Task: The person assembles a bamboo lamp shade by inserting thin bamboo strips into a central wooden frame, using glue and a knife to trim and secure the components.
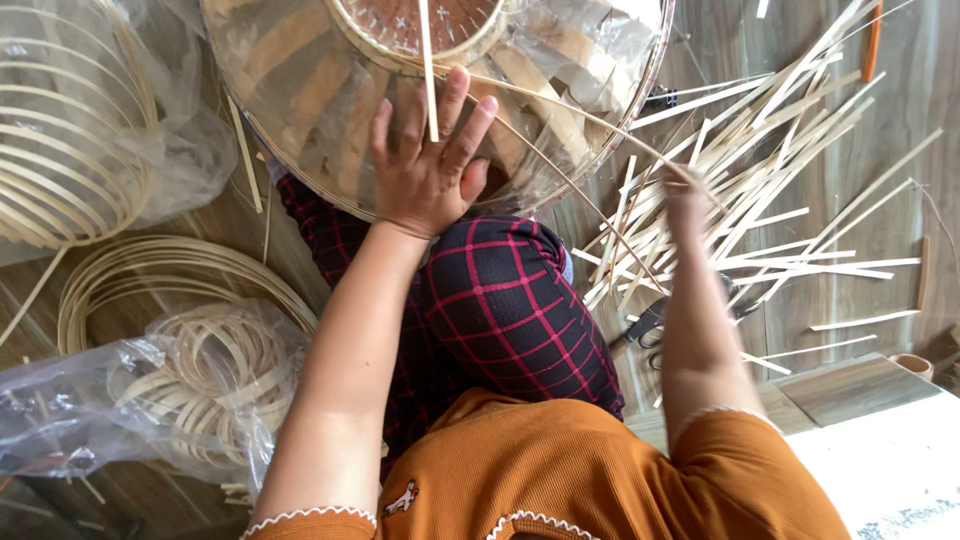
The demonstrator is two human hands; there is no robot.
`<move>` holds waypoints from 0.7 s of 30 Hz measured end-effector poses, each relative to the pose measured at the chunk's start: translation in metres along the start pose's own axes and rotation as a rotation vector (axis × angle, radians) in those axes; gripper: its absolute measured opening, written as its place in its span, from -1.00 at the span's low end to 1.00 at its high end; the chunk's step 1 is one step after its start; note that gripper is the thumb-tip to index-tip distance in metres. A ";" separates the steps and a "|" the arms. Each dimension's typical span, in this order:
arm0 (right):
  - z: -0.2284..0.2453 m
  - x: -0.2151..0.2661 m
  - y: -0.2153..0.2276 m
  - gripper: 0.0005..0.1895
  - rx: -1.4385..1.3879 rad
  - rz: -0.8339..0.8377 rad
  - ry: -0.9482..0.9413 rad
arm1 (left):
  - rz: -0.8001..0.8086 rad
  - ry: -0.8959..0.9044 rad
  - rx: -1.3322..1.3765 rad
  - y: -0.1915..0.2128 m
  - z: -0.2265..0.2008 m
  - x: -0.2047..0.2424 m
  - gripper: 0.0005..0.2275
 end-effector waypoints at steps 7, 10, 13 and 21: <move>0.044 0.009 -0.099 -0.53 0.082 0.022 0.404 | 0.017 0.016 0.061 -0.006 0.002 0.000 -0.54; 0.033 -0.005 -0.088 -0.61 -0.122 0.091 0.210 | -0.008 0.024 0.085 -0.004 0.004 -0.001 -0.54; -0.006 0.014 -0.036 -0.64 -0.425 0.127 -0.101 | -0.003 0.025 0.084 -0.004 0.004 0.002 -0.56; 0.032 0.050 0.195 -0.81 -0.896 -0.580 -0.039 | -0.134 0.032 0.139 0.005 0.003 0.002 -0.48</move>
Point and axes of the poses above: each hand's wrist, its own x-axis away from the middle knuckle, its own y-axis out of the back of the hand, z = x × y, the point moved 6 cm from there along -x, towards the middle knuckle, and after that the axes turned 9 degrees about -z, right-handed, at the moved point
